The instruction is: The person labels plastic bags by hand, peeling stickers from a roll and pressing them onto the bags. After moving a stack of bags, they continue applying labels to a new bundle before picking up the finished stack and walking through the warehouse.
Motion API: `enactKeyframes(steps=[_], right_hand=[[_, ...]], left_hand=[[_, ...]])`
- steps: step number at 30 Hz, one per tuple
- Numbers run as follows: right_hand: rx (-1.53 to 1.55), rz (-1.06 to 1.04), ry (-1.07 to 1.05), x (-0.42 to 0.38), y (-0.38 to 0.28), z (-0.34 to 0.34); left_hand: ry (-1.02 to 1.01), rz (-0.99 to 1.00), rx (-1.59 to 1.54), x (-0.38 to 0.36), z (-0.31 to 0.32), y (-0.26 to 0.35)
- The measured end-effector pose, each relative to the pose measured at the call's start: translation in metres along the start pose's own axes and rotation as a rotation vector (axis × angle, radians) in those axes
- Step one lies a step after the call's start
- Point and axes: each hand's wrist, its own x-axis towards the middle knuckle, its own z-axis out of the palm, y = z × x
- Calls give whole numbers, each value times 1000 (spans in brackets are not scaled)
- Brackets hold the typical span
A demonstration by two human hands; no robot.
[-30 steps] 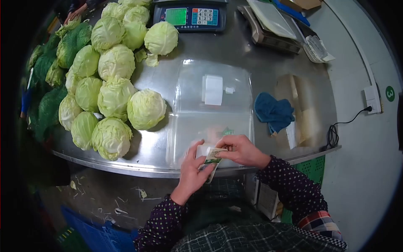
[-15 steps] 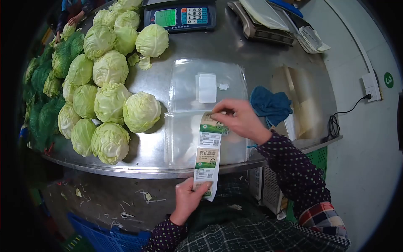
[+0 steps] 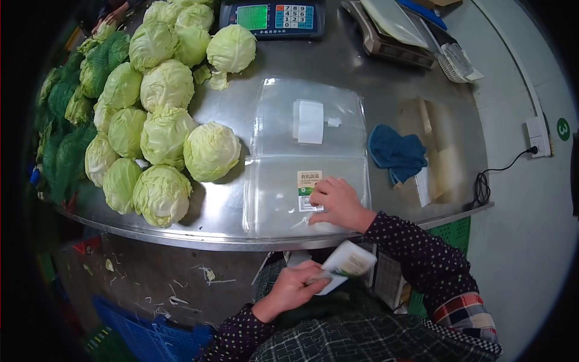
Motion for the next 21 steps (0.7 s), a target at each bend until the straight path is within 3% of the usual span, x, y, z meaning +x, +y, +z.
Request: enactKeyframes(steps=[4,5,7,9,11,12,14,16,18,19,21], right_hand=[[151,82,-28,5,6,-3],[180,95,-31,7,6,-5],[324,207,-91,15,23,-9],[707,328,383,42,28,-94],[581,255,480,52,7,-144],[437,165,579,56,1,-157],[338,-41,306,38,3,-104],[396,56,95,12,-4,-65],[754,286,-11,0,-16,-58],[765,288,-17,-5,-21,-50],[833,198,37,-13,-28,-39]], left_hand=[[43,212,343,30,-21,-1],[163,251,351,43,-26,-3],[230,139,447,59,-33,-24],[227,56,495,68,-34,-25],[309,-154,292,66,-31,-16],[301,-142,304,66,-31,-14],[352,-190,268,66,-28,-16],[361,-196,273,67,-27,-17],[395,-184,220,62,-26,-12],[395,-195,221,61,-26,-11],[500,257,437,63,-28,-7]])
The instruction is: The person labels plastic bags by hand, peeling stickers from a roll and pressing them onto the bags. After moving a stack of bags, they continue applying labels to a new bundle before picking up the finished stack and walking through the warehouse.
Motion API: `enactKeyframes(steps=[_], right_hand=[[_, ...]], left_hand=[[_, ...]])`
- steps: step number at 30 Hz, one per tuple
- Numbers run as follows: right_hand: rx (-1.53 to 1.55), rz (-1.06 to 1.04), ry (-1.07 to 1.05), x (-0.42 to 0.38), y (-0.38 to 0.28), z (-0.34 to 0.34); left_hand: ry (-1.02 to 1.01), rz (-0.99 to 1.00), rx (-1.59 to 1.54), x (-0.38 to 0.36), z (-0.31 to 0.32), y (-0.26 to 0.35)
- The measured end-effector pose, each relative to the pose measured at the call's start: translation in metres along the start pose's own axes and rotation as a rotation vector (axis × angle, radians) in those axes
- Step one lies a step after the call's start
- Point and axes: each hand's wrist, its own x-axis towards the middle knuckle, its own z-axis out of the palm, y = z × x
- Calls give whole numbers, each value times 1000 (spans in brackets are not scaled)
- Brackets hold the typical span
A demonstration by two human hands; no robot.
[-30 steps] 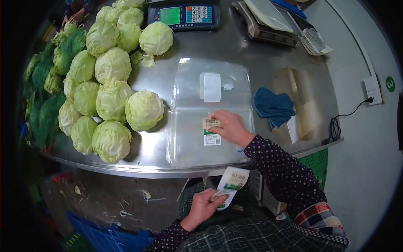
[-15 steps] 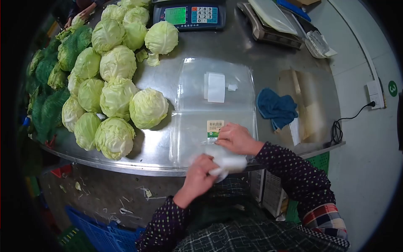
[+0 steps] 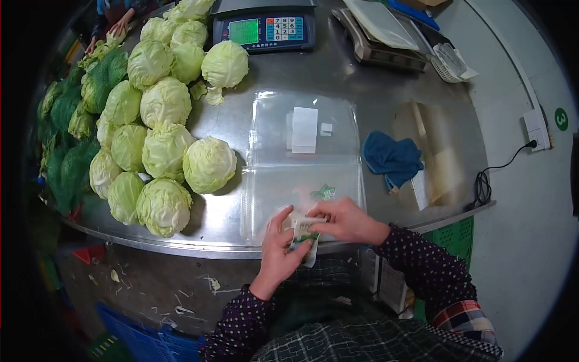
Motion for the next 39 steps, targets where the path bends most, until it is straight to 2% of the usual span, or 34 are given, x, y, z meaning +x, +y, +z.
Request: enactKeyframes(steps=[1,3,4,5,6,7,9,10,12,13,15,16,18,19,22,23,25,28,30,31,32,33,35,36,39], right_hand=[[3,3,7,-5,-2,4],[-263,-231,38,-11,-11,8],[-319,-283,78,-13,-10,9],[-322,-282,76,-10,-12,5],[-429,-409,84,-4,-17,-1],[-535,-534,97,3,-24,-8],[-194,-244,240,28,-51,-31],[-190,-241,245,37,-49,-37],[-62,-123,285,53,-38,-44],[-63,-130,283,57,-29,-44],[-116,105,248,61,0,-40],[-110,110,241,59,19,-29],[-589,53,161,55,48,-8],[-589,42,171,57,47,-6],[-691,37,227,58,42,-5],[-739,40,220,59,41,-9],[-789,32,214,59,41,-13],[-737,-5,184,53,39,-34],[-671,-53,573,29,26,-68],[-673,104,751,16,12,-87],[-893,94,892,1,30,-106],[-1018,203,926,-15,52,-122],[-1162,386,744,-48,121,-136],[-1234,243,825,-50,148,-138],[-1167,443,615,-38,109,-149]], left_hand=[[-8,2,0,-1,-1,3],[-104,-318,-423,-3,-2,10],[-101,-317,-428,-8,0,11],[-41,-412,-400,-18,2,12],[13,-508,-367,-27,3,12],[5,-508,-365,-34,-1,14],[-27,-455,-154,-45,-17,22],[-24,-542,-214,-46,-19,30],[-82,-544,-210,-62,-20,29],[-133,-550,-214,-73,-20,26],[-250,-629,-315,-100,-15,20],[-285,-575,-319,-103,-15,20],[-284,-409,-261,-93,-23,20],[-247,-301,-201,-75,-31,19],[-39,-232,-27,-23,-60,-4],[33,-133,135,-7,-63,-18],[83,-408,16,0,-52,-48],[110,-421,112,-4,-35,-40],[102,-423,70,-6,-34,-40],[121,-431,31,-6,-33,-41],[127,-398,33,-5,-32,-41],[132,-399,32,-6,-30,-41],[139,-398,47,-7,-25,-40],[151,-361,46,-8,-22,-43],[196,-324,-33,-6,-29,-34]])
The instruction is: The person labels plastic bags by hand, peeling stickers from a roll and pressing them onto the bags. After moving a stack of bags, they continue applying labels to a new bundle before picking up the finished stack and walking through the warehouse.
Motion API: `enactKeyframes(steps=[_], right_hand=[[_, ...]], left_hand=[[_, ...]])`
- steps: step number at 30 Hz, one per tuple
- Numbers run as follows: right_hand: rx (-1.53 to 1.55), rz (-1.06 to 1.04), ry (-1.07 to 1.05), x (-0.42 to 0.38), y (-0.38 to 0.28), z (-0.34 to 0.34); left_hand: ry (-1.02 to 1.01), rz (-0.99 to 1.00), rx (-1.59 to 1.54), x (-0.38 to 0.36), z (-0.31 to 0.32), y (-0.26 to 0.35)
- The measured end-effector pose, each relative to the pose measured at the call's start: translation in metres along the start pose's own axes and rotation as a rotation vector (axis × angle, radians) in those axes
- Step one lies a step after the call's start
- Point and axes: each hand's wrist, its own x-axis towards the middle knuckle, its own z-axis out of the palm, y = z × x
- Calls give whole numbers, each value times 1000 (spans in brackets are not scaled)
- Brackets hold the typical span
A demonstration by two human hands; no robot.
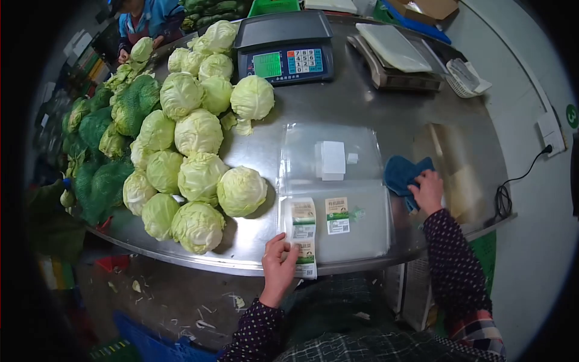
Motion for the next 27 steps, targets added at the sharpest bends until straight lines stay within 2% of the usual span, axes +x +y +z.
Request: enactKeyframes(steps=[1,3,4,5,6,7,9,13,14,16,19,22,23,25,27], right_hand=[[11,10,-2,-1,-8,-15],[417,-188,254,-1,-40,-48],[539,-291,137,-11,-62,-67],[707,-307,-79,-23,-77,-67],[751,-426,-108,-37,-89,-56],[794,-540,-147,-51,-98,-43],[593,-613,-100,-64,-113,-34],[564,-613,-184,-61,-114,-2],[573,-593,-236,-60,-114,0],[572,-583,-284,-54,-114,1],[593,-555,-319,-33,-112,-7],[893,-224,80,38,-108,-70],[895,-218,81,39,-110,-89],[1066,-245,-8,41,-118,-124],[825,-595,-186,-1,-130,-82]], left_hand=[[-7,5,12,0,-6,5],[-134,100,-101,-6,-20,27],[-150,84,-102,-18,-28,41],[-274,-56,-250,-22,-34,58],[-410,-199,-398,-24,-38,70],[-444,-207,-410,-30,-41,76],[-647,-84,-348,-42,-43,79],[-822,86,-110,-51,-12,60],[-830,71,-110,-49,-6,55],[-628,339,-9,-35,14,43],[-500,413,63,-12,36,14],[-407,380,143,-16,41,11],[-412,381,146,-18,41,11],[-446,221,25,-14,37,14],[-449,245,38,-13,41,8]])
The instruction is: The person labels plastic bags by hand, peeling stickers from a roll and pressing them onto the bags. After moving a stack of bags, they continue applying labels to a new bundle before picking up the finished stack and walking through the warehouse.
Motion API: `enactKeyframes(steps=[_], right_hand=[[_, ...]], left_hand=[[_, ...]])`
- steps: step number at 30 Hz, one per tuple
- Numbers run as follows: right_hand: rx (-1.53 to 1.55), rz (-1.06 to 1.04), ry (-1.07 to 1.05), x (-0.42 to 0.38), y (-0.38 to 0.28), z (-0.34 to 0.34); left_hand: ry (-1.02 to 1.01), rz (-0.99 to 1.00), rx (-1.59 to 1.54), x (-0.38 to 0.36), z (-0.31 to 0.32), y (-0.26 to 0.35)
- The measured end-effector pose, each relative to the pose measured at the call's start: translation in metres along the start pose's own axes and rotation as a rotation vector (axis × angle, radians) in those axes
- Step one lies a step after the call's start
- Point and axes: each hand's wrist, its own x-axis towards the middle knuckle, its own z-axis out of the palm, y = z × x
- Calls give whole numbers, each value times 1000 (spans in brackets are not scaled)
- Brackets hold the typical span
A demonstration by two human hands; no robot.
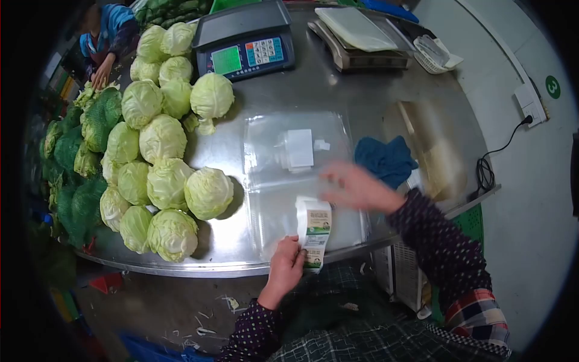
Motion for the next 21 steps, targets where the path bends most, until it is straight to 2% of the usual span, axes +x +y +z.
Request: enactKeyframes(steps=[1,2,4,5,6,8,9,10,11,13,15,16,18,19,21], right_hand=[[59,76,-134,-24,19,27],[235,264,-248,-32,15,40],[495,358,-199,-43,9,52],[357,366,-228,-36,-10,41],[401,352,-272,-39,-12,44],[452,354,-300,-44,-22,51],[402,248,-296,-46,-30,52],[342,160,-297,-51,-36,50],[330,209,-302,-56,-40,51],[57,-92,-125,-61,-42,55],[55,-95,-95,-65,-44,64],[69,-137,-49,-63,-45,68],[109,-110,-90,-53,-51,64],[148,-86,-132,-50,-55,62],[98,-136,-149,-47,-60,59]], left_hand=[[-2,-3,19,-5,0,-4],[9,-27,7,-9,0,-4],[61,-90,-24,-11,0,3],[83,-112,-47,-11,-2,7],[96,-113,-23,-6,-6,12],[213,182,53,6,-13,22],[198,183,43,6,-16,24],[114,67,-149,4,-17,25],[19,-60,-349,0,-15,27],[85,-322,-412,-13,-8,32],[108,-390,-496,-24,-7,33],[102,-390,-499,-22,-8,38],[295,72,-186,-16,-12,45],[293,70,-184,-16,-16,45],[113,-96,-370,-16,-24,42]])
